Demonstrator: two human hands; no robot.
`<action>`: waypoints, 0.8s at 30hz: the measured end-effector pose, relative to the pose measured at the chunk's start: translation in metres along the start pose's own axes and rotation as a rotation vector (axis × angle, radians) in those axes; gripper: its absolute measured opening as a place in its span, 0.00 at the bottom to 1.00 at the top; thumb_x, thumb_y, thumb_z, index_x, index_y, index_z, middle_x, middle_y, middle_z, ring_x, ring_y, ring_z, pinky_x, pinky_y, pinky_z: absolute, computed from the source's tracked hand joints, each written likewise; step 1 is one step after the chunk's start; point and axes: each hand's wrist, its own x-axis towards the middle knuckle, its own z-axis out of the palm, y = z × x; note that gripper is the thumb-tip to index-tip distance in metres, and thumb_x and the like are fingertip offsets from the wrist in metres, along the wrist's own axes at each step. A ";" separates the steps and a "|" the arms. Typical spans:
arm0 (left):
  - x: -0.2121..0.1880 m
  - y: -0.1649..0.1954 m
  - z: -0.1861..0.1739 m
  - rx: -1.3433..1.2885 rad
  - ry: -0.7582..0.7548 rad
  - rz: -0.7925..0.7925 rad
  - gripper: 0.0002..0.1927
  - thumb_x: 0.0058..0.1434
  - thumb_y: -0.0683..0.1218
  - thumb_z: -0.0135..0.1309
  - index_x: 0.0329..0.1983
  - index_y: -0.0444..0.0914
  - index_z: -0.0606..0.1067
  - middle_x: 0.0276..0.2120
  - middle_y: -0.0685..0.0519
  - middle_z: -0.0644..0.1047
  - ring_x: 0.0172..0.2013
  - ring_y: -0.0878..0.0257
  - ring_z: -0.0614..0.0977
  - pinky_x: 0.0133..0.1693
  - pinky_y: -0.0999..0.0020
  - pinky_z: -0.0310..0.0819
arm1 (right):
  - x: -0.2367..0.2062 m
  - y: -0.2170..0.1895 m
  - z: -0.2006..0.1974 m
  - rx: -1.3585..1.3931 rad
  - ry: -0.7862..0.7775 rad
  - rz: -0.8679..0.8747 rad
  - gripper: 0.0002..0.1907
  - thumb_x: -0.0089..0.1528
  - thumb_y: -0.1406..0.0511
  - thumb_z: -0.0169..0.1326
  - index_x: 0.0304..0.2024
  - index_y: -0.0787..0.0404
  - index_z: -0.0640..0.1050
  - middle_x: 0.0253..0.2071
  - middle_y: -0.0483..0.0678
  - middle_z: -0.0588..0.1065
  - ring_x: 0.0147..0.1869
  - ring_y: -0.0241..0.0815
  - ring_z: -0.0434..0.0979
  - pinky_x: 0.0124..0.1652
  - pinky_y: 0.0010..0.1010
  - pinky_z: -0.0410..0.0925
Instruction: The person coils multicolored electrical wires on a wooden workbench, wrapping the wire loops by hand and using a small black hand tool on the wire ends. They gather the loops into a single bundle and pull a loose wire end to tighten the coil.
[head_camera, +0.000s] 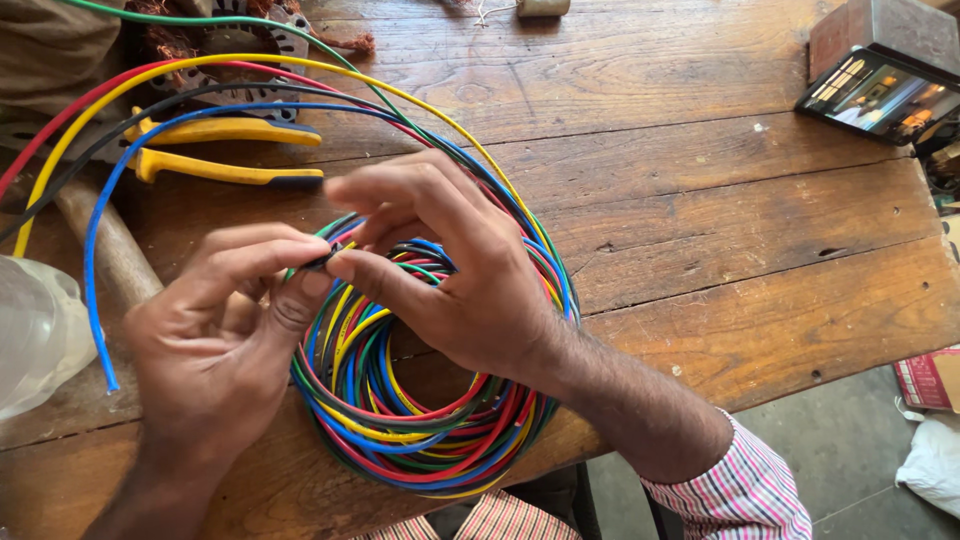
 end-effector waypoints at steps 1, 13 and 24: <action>-0.001 -0.001 -0.002 -0.002 -0.014 0.015 0.11 0.67 0.36 0.58 0.52 0.34 0.77 0.48 0.54 0.78 0.50 0.71 0.79 0.51 0.77 0.76 | 0.001 0.001 0.000 -0.033 -0.014 -0.068 0.08 0.67 0.69 0.62 0.47 0.62 0.78 0.45 0.49 0.78 0.49 0.37 0.83 0.49 0.26 0.77; -0.009 -0.013 -0.006 0.084 -0.019 0.019 0.09 0.71 0.35 0.59 0.53 0.30 0.78 0.44 0.50 0.81 0.44 0.71 0.80 0.48 0.78 0.75 | -0.009 0.005 0.000 -0.223 -0.010 -0.225 0.11 0.68 0.71 0.62 0.52 0.59 0.78 0.49 0.48 0.78 0.50 0.41 0.84 0.48 0.27 0.77; -0.007 -0.011 -0.006 0.000 0.018 -0.091 0.17 0.65 0.37 0.61 0.57 0.32 0.75 0.46 0.50 0.81 0.45 0.69 0.81 0.48 0.77 0.77 | -0.008 0.006 -0.002 -0.245 -0.098 -0.291 0.14 0.71 0.69 0.59 0.58 0.56 0.74 0.49 0.44 0.77 0.52 0.41 0.82 0.51 0.30 0.76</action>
